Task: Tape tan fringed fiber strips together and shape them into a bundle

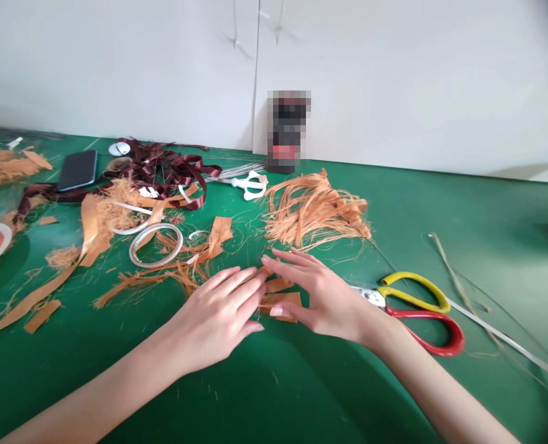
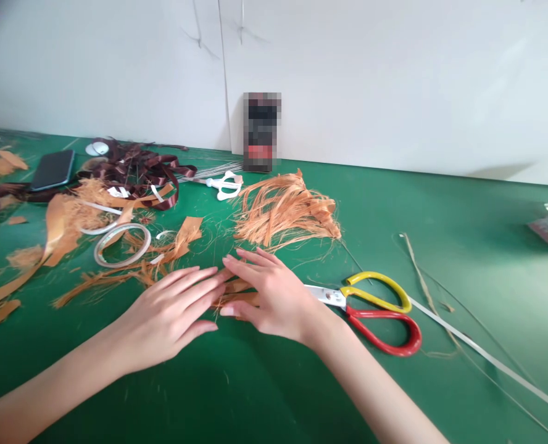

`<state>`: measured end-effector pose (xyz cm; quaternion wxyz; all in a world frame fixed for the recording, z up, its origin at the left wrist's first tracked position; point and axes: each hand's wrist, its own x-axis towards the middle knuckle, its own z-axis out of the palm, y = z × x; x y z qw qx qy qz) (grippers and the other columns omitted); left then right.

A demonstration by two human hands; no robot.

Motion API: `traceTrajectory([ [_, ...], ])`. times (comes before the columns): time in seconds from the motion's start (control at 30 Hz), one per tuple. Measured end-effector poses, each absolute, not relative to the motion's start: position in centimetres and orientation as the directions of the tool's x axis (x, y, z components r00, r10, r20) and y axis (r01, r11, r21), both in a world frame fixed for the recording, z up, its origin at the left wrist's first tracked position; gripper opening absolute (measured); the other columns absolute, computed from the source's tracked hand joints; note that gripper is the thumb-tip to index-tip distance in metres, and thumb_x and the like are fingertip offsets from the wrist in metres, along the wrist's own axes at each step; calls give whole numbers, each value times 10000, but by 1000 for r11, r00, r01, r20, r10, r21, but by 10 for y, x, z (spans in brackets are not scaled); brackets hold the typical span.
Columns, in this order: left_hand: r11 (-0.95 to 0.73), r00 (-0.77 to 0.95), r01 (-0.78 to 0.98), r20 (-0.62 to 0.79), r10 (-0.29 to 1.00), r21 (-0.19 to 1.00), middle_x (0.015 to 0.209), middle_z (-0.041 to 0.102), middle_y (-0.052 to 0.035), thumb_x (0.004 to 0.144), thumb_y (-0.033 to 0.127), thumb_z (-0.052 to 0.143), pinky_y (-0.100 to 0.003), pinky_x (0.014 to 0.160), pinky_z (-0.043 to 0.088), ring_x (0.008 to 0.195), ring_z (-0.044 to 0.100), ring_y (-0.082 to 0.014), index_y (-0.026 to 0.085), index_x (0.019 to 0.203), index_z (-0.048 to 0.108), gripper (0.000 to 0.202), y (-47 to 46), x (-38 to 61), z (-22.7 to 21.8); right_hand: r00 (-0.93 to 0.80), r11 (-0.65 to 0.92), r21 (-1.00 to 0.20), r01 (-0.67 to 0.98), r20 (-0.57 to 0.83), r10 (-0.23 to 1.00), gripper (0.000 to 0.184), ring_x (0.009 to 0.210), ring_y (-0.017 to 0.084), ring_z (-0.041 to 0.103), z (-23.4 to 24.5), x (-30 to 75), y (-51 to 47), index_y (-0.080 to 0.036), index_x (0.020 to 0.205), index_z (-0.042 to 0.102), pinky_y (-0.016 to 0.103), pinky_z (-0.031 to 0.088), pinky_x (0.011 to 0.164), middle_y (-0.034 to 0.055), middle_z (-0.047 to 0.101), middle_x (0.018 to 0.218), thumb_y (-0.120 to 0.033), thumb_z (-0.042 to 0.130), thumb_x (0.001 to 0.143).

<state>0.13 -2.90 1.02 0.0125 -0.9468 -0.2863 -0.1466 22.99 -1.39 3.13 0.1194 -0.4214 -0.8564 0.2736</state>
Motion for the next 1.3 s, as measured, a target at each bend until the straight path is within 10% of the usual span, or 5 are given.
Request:
traceTrajectory([
  [0.6, -838, 813, 546, 248, 526, -13, 1216, 668, -63, 960, 261, 476, -393, 909, 507, 1107, 614, -240, 143, 1113, 666, 271, -5, -19, 7, -592, 601, -252, 759, 119, 797, 431, 1185, 305, 578, 16, 232, -33, -125, 1243, 615, 495, 509, 983, 96, 594, 1322, -358, 586, 881],
  [1.3, -882, 870, 455, 152, 470, 120, 1464, 438, -79, 949, 387, 482, -448, 1062, 392, 1314, 453, -257, 187, 1352, 493, 450, -11, -9, 10, -607, 573, -397, 717, 48, 793, 500, 1331, 271, 442, 15, 232, -28, -151, 1356, 511, 504, 382, 1101, 93, 471, 1438, -408, 491, 927],
])
